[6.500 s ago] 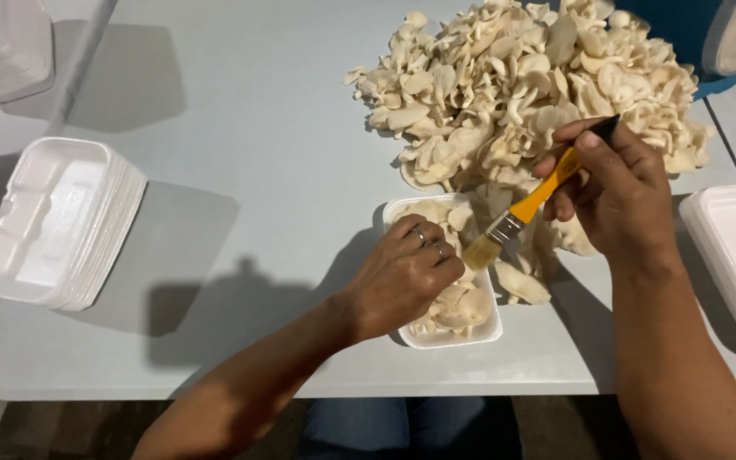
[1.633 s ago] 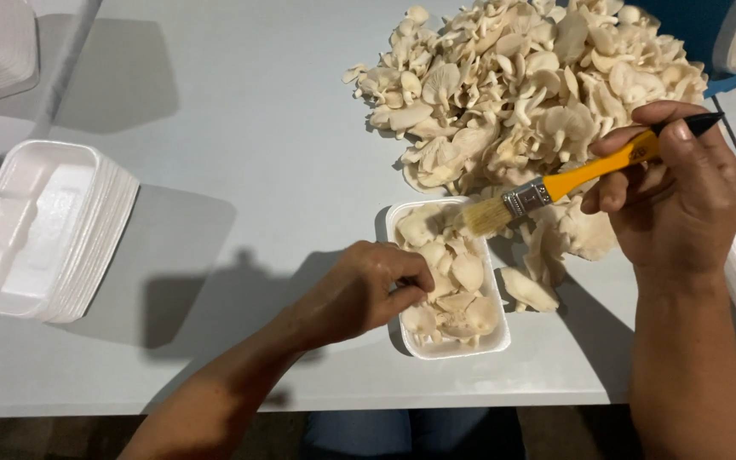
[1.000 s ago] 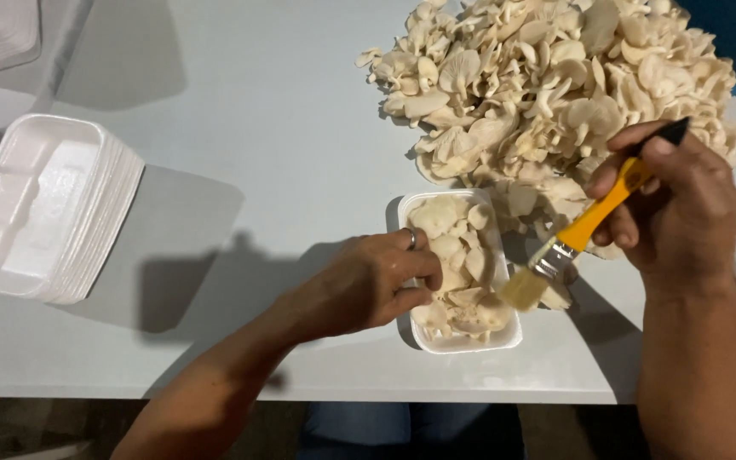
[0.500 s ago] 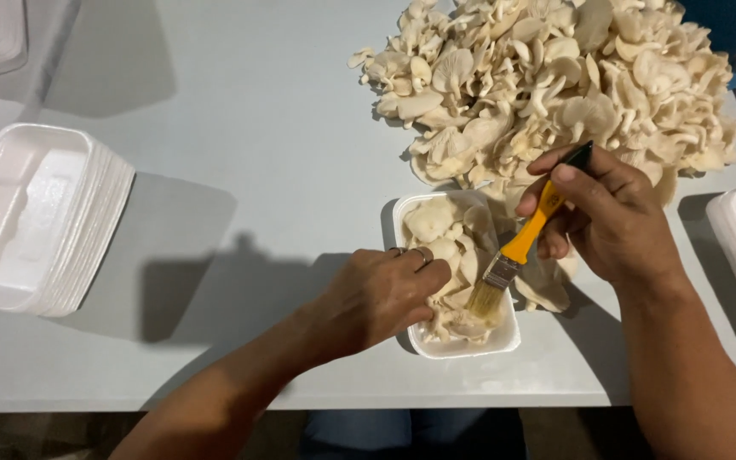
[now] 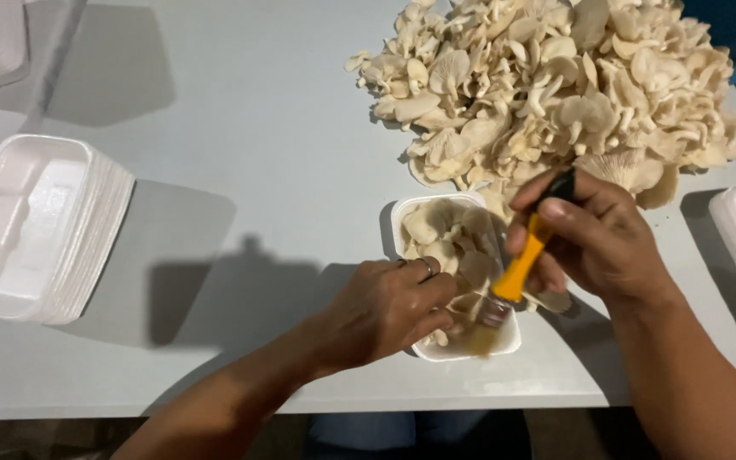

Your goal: Picking oyster mushrooms from a pile, cleaning them with a brush, and packing them into styrofoam trays.

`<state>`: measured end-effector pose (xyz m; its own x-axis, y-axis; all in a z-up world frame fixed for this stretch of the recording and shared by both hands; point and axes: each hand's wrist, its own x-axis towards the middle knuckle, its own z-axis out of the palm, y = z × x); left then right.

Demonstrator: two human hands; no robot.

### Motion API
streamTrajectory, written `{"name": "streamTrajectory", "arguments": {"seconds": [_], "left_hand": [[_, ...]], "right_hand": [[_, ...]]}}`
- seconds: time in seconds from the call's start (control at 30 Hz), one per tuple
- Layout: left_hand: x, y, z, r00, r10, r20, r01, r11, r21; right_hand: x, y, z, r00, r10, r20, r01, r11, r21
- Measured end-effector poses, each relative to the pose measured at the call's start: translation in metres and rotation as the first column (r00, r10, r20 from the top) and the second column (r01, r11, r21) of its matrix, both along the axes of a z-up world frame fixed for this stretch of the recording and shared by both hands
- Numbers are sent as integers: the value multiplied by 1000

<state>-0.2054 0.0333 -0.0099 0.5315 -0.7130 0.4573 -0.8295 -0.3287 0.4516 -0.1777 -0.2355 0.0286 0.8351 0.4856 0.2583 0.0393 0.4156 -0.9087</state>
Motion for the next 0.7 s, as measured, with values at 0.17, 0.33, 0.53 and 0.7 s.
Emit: {"name": "streamTrajectory", "arguments": {"seconds": [0.17, 0.33, 0.53, 0.7], "left_hand": [[2, -1, 5, 998, 0, 60, -2, 999, 35], [10, -1, 13, 988, -46, -149, 33, 995, -89], [22, 5, 18, 990, 121, -66, -131, 974, -182], [34, 15, 14, 961, 268, -67, -276, 944, -182]], "right_hand": [[3, -2, 1, 973, -218, 75, 230, 948, -222], [3, 4, 2, 955, -294, 34, 290, 907, -306], [3, 8, -3, 934, -354, 44, 348, 875, -338], [6, 5, -4, 924, -382, 24, 362, 853, -375]]}}
